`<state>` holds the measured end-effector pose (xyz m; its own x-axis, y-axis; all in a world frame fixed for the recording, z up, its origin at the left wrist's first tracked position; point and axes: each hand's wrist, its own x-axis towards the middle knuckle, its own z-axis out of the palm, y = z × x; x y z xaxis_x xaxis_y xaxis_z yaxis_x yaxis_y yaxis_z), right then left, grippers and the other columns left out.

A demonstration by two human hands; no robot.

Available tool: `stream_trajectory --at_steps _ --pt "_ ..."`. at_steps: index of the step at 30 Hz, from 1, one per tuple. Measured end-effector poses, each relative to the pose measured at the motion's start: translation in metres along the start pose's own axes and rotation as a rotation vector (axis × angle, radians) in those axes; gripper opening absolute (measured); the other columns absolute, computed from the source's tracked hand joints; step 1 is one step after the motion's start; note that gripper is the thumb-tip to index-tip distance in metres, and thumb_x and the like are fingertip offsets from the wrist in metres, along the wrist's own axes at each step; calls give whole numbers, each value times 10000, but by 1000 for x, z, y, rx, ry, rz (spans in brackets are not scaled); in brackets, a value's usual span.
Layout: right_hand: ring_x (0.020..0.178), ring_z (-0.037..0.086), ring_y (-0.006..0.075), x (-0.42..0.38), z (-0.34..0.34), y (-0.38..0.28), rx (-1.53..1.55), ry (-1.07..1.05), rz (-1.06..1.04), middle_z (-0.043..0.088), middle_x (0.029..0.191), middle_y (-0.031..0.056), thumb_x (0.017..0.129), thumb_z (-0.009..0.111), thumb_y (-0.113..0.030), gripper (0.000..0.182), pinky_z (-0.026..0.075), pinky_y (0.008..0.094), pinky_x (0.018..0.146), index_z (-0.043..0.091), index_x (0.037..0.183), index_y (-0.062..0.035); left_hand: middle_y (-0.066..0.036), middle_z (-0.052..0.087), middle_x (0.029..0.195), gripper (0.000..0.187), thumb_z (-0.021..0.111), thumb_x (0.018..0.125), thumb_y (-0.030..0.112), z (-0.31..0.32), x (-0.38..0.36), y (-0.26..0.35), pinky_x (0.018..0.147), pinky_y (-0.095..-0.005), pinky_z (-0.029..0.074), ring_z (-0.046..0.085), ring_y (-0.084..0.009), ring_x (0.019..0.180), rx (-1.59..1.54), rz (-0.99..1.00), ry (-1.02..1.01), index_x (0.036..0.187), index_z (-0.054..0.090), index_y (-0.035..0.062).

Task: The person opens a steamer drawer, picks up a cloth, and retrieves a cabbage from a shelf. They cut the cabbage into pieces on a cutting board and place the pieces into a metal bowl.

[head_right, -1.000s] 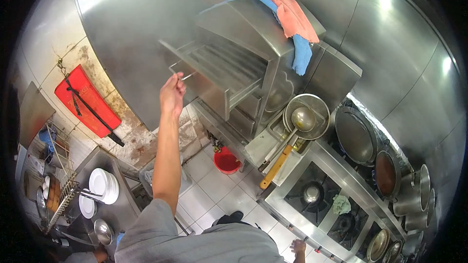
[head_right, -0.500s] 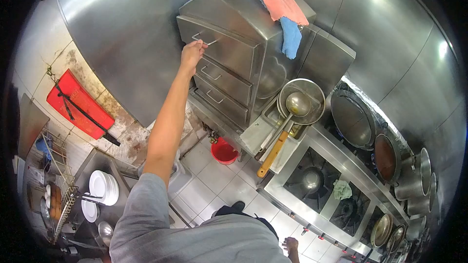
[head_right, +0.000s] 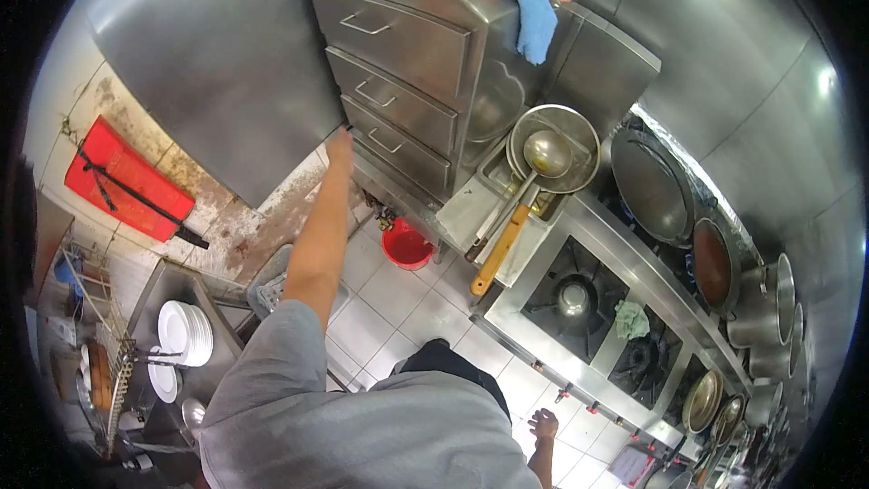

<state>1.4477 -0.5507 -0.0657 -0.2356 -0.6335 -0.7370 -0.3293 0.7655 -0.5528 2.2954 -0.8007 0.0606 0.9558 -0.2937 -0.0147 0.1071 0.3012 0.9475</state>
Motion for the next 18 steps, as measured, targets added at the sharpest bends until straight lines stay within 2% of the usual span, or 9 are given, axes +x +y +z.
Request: stream_trajectory --at_steps 2,3,4,5,8,10,12,16,18 --pt "674 664 232 -13 -1 -1 24 0 31 672 931 143 914 581 -112 336 501 351 537 532 1240 -47 10 581 763 281 498 1006 365 0 -47 11 471 -281 328 406 -98 507 123 -429 -129 1056 614 115" --pt "662 664 229 -19 -3 2 52 -6 77 672 920 141 909 597 -109 345 497 349 523 532 1242 -48 10 581 763 281 498 1006 365 11 -52 7 471 -281 328 406 -98 507 126 -434 -138 1056 614 115" --pt "650 664 225 -23 -5 4 81 -13 122 672 909 139 903 612 -106 355 493 347 508 531 1244 -48 25 511 686 279 518 994 369 23 -56 4 455 -274 290 383 -95 484 114 -557 -137 1011 645 121" --pt "636 664 235 -17 -10 26 50 -3 52 672 888 139 907 614 -106 354 488 353 486 530 1247 -49 41 441 609 281 539 981 373 30 -58 0 439 -268 253 360 -92 461 103 -683 -133 966 675 127" --pt "636 664 242 -31 -24 46 83 15 176 668 865 136 907 611 -103 347 489 357 479 534 1241 -51 54 437 606 200 542 974 322 36 -35 -33 442 -244 253 358 -75 456 -59 -745 -179 911 659 172" --pt "627 660 248 -29 -29 65 77 22 221 661 858 139 910 600 -109 344 487 360 468 529 1240 -39 61 437 606 170 542 968 289 33 -39 -28 439 -244 260 356 -71 452 -10 -716 -202 920 657 174" --pt "641 661 255 -32 -30 71 -169 -50 76 664 880 153 906 599 -101 335 505 365 497 535 1221 -8 69 438 605 143 542 963 256 19 -44 -30 435 -245 267 354 -67 449 36 -682 -219 928 655 175" --pt "670 664 270 -42 -35 82 -650 -182 -223 669 926 179 898 598 -84 322 541 375 554 546 1184 55 72 494 665 149 533 968 199 -48 -54 -49 462 -234 322 391 -59 488 -176 -523 -325 986 670 145" --pt "684 666 278 -54 -36 96 -887 -247 -363 671 949 192 894 597 -76 319 560 381 583 552 1165 86 59 540 713 169 519 981 164 -66 -83 -30 512 -226 346 429 -56 548 -17 -386 -47 1014 678 116"
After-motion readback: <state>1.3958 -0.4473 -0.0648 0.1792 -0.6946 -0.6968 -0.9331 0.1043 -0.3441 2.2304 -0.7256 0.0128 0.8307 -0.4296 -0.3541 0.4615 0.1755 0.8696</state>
